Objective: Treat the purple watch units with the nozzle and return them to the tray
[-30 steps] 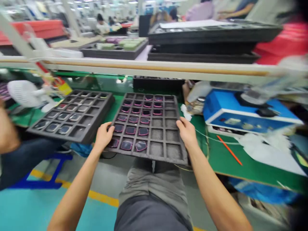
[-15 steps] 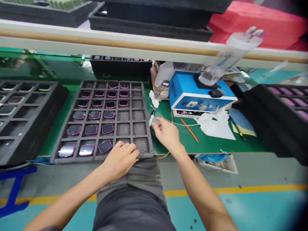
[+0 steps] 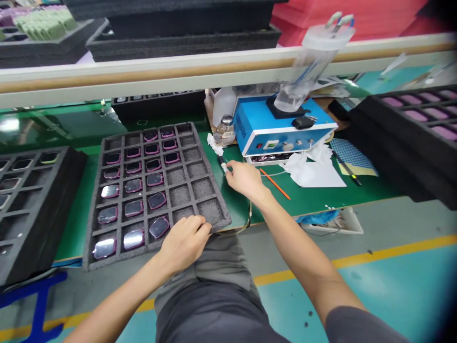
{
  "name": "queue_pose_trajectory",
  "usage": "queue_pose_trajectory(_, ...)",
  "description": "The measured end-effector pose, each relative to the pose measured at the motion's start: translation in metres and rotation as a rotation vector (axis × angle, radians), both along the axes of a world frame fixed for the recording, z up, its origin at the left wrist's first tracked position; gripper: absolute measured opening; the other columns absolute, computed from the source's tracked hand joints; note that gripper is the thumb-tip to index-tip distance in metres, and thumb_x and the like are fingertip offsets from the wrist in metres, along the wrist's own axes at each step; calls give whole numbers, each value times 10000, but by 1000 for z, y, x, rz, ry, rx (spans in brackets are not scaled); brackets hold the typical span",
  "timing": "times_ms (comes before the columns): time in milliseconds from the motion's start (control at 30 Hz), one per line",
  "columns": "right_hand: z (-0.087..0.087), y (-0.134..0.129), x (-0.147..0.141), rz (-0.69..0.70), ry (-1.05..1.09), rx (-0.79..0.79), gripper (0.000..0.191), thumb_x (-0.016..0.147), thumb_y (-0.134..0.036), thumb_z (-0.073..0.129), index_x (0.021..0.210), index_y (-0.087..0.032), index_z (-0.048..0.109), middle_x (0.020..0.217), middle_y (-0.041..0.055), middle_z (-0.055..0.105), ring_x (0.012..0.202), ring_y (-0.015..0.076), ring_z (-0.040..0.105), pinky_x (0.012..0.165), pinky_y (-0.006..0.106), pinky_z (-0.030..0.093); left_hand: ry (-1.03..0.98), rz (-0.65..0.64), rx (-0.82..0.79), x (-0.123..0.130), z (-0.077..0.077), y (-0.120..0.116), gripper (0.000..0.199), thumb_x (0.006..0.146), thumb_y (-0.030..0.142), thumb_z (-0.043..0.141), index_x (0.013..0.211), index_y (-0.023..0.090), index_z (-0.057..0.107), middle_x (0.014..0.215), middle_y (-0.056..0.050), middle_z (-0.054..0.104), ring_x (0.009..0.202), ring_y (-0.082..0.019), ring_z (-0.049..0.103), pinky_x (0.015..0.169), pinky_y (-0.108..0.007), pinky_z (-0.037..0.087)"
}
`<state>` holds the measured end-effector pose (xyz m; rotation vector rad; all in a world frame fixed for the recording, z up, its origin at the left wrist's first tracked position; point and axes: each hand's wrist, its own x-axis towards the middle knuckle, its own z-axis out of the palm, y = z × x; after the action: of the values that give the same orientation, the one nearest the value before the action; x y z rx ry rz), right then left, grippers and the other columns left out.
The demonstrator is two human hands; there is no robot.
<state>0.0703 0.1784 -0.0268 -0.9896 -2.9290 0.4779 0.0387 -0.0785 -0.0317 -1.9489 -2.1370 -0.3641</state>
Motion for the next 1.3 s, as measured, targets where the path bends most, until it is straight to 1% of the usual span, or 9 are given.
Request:
queue_pose_trajectory(233, -3, 3, -12, -62, 33, 89, 349, 978, -272, 464, 1238, -153, 664, 1072, 205, 751, 1014, 375, 712, 827, 431, 501, -24, 49, -149, 12, -6, 10, 35, 953, 191, 579, 959, 196, 613, 965, -88, 670, 816, -238, 624, 676, -376, 507)
queue_pose_trajectory(400, -3, 13, 19, -133, 210, 194, 393, 972, -348, 504, 1303, -176, 628, 1175, 167, 727, 1035, 355, 678, 820, 426, 499, -171, 60, -126, 6, 19, 0, 294, 981, 339, 579, 1227, 177, 583, 1199, -135, 681, 983, -272, 668, 777, -413, 527)
queue_pose_trajectory(633, -14, 32, 30, -5, 216, 211, 330, 974, -228, 476, 1120, -145, 759, 1070, 163, 773, 1021, 322, 678, 921, 438, 487, -93, 160, -97, -40, 40, 3, 236, 1012, 276, 495, 1171, 183, 644, 1213, -119, 700, 1024, -273, 687, 815, -411, 525)
queue_pose_trajectory(900, -17, 33, 60, 200, 711, 248, 232, 966, -314, 587, 1043, -226, 788, 921, 74, 783, 904, 256, 692, 875, 421, 520, 159, 232, 62, -59, 39, 71, 519, 993, 110, 406, 1512, 141, 411, 1548, -189, 468, 1081, -269, 640, 750, -378, 488)
queue_pose_trajectory(1000, -16, 22, 91, 216, 869, 345, 175, 936, -276, 644, 1043, -265, 783, 922, 63, 768, 926, 265, 692, 895, 454, 529, 288, 134, 80, -65, 36, 106, 397, 995, 63, 356, 1305, 106, 600, 1273, -186, 658, 1032, -285, 620, 744, -396, 419)
queue_pose_trajectory(1100, -20, -5, 112, -58, 1142, 581, 264, 809, -339, 793, 1052, -238, 777, 971, 112, 735, 1013, 342, 668, 929, 524, 499, 242, 80, 98, -63, 36, 121, 313, 998, 66, 370, 934, 110, 674, 905, -149, 692, 966, -285, 611, 712, -389, 364)
queue_pose_trajectory(1167, -22, -28, 110, -262, 1257, 297, 208, 868, -391, 723, 977, -221, 774, 852, 81, 690, 846, 271, 665, 794, 448, 526, 187, 73, 116, -55, 39, 119, 280, 1006, 95, 399, 894, 126, 653, 856, -127, 677, 951, -276, 609, 694, -380, 349)
queue_pose_trajectory(1233, -19, -47, 91, -211, 1159, -398, 354, 955, -498, 569, 1080, -213, 737, 759, 23, 621, 626, 170, 601, 593, 333, 505, 148, 20, 97, -45, 43, 110, 253, 1012, 122, 418, 910, 133, 649, 858, -112, 678, 946, -266, 613, 692, -376, 353)
queue_pose_trajectory(1300, -11, -54, 59, -117, 1116, -868, 405, 957, -545, 537, 1119, -215, 707, 659, -35, 537, 505, 112, 525, 495, 262, 464, 112, -30, 58, -43, 46, 100, 229, 1021, 170, 438, 970, 133, 658, 920, -111, 696, 968, -264, 615, 719, -379, 378)
